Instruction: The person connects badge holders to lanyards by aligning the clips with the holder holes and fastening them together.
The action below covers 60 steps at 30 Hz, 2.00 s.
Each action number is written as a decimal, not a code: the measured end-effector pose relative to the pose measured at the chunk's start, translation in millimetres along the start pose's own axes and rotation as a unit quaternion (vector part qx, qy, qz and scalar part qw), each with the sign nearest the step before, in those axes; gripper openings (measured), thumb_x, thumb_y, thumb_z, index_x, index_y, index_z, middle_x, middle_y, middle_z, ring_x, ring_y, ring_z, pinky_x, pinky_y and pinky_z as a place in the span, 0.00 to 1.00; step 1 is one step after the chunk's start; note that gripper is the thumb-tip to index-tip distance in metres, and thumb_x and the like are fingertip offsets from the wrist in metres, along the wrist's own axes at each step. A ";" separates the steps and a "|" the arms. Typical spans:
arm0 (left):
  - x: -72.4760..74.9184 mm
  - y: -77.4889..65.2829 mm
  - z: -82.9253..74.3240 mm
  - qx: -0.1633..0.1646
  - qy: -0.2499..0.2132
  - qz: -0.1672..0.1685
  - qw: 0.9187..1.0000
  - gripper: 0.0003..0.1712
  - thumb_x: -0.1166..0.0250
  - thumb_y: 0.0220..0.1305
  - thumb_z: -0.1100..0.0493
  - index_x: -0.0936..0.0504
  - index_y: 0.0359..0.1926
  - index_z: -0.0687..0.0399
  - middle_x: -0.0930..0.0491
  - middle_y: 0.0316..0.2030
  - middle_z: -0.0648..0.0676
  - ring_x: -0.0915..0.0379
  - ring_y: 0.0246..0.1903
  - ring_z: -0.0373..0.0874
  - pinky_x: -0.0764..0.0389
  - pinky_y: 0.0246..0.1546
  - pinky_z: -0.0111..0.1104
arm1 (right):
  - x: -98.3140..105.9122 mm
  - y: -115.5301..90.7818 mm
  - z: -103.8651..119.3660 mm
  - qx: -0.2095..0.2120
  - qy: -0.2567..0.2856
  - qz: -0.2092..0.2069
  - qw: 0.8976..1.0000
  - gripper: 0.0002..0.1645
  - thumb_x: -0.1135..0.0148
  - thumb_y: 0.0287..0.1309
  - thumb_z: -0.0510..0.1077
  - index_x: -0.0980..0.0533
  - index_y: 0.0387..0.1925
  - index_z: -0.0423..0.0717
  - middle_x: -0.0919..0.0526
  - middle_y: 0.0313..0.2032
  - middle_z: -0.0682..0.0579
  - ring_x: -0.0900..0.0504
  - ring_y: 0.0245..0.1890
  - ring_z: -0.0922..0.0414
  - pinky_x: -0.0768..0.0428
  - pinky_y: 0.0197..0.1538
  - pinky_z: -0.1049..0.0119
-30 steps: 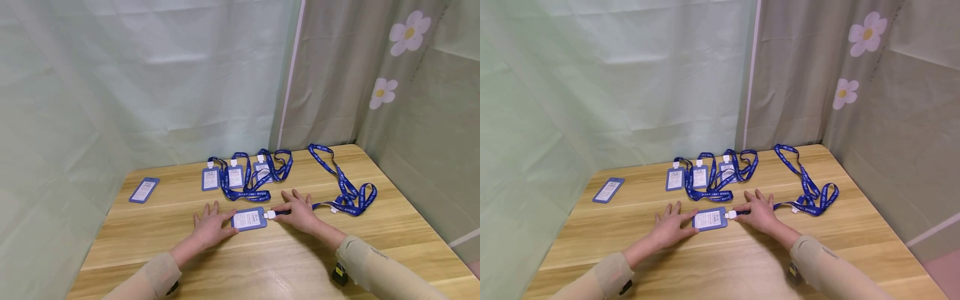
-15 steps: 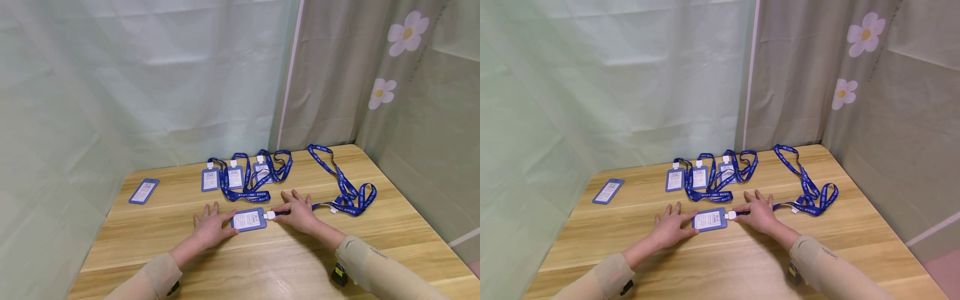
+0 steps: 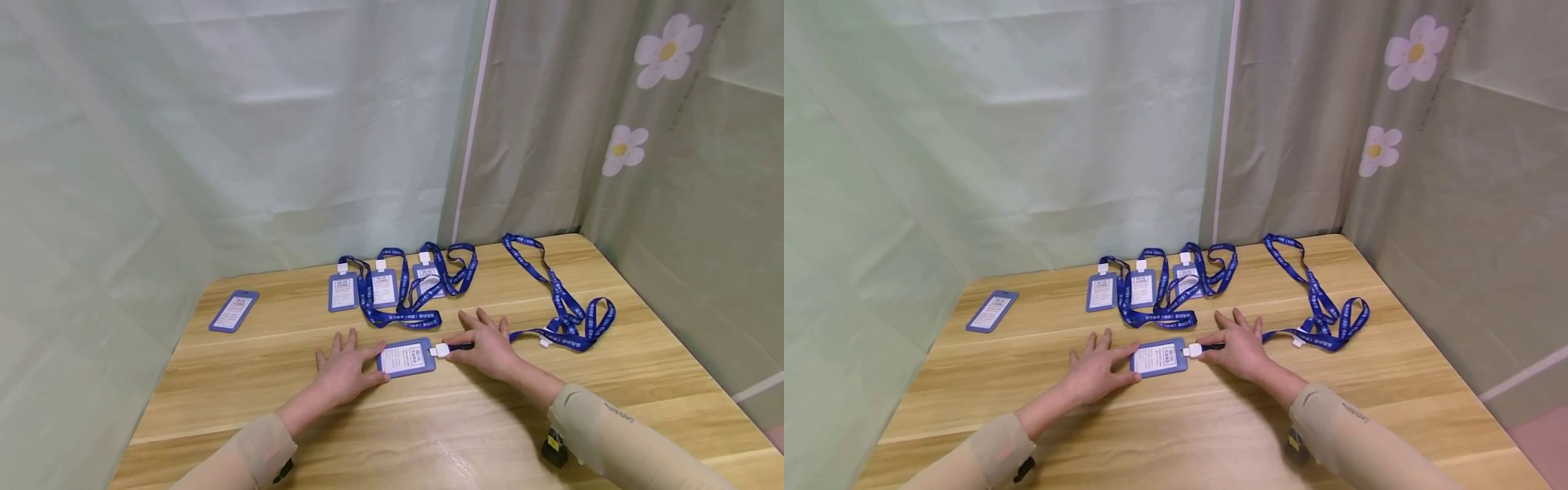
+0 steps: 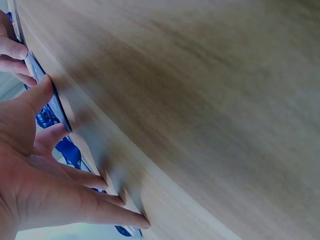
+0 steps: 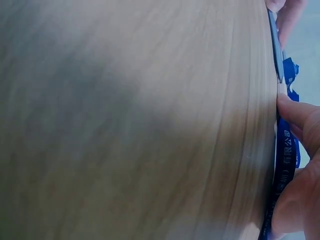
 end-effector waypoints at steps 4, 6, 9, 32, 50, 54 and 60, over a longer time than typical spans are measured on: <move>1.6 1.6 -2.1 -0.001 0.007 0.001 1.000 0.38 0.29 0.62 0.35 0.26 0.72 0.32 0.50 0.77 0.72 0.64 0.74 0.78 0.66 0.63 0.78 | 1.2 -0.1 0.3 -0.005 -0.002 -0.002 1.000 0.18 0.22 0.54 0.55 0.11 0.48 0.61 0.36 0.74 0.40 0.55 0.77 0.30 0.74 0.67 0.23; 2.8 2.8 -3.6 -0.003 0.010 -0.001 1.000 0.38 0.30 0.62 0.35 0.26 0.72 0.32 0.50 0.77 0.72 0.63 0.74 0.78 0.65 0.62 0.79 | 0.7 0.6 0.4 -0.007 -0.006 -0.006 1.000 0.18 0.22 0.54 0.56 0.11 0.48 0.62 0.36 0.75 0.40 0.55 0.77 0.29 0.74 0.67 0.23; 4.1 4.1 -5.2 -0.006 0.014 -0.005 1.000 0.38 0.30 0.62 0.35 0.26 0.72 0.32 0.49 0.76 0.73 0.63 0.74 0.79 0.64 0.62 0.79 | -1.5 2.3 0.0 -0.009 -0.009 -0.010 1.000 0.18 0.21 0.53 0.56 0.11 0.47 0.63 0.36 0.75 0.42 0.56 0.77 0.30 0.75 0.67 0.24; 7.4 -5.3 9.6 -0.032 0.028 0.001 0.999 0.37 0.30 0.63 0.37 0.25 0.72 0.37 0.46 0.76 0.71 0.55 0.73 0.77 0.54 0.64 0.77 | -4.6 -0.8 0.8 -0.001 -0.001 -0.015 1.000 0.09 0.21 0.54 0.52 0.12 0.37 0.68 0.30 0.72 0.42 0.51 0.76 0.30 0.71 0.67 0.21; 24.1 -13.5 49.3 -0.037 0.034 0.013 0.999 0.37 0.31 0.65 0.38 0.25 0.72 0.41 0.47 0.76 0.73 0.55 0.72 0.79 0.51 0.61 0.79 | 3.0 -10.5 0.2 0.019 -0.039 -0.005 0.999 0.09 0.26 0.59 0.50 0.10 0.42 0.65 0.26 0.69 0.44 0.44 0.74 0.31 0.63 0.66 0.19; 29.4 -16.3 61.0 -0.034 0.036 0.011 0.999 0.37 0.30 0.65 0.39 0.25 0.72 0.42 0.45 0.74 0.74 0.54 0.71 0.81 0.50 0.60 0.80 | 4.0 -11.9 -0.9 0.020 -0.041 -0.001 0.999 0.09 0.25 0.59 0.50 0.10 0.43 0.64 0.26 0.69 0.44 0.44 0.75 0.32 0.63 0.66 0.19; 41.4 -22.3 80.3 -0.015 0.039 0.019 0.999 0.36 0.31 0.66 0.40 0.26 0.72 0.43 0.46 0.74 0.77 0.54 0.70 0.84 0.49 0.58 0.81 | 5.2 -12.8 -0.1 0.024 -0.037 0.005 0.999 0.10 0.25 0.59 0.48 0.10 0.43 0.63 0.26 0.69 0.44 0.43 0.75 0.33 0.63 0.67 0.20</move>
Point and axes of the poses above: each hand's wrist, its own y-axis towards the middle knuckle, its own x-axis out of the back of the hand, z = x × y, the point moved 3 cm from there along y, towards the middle knuckle
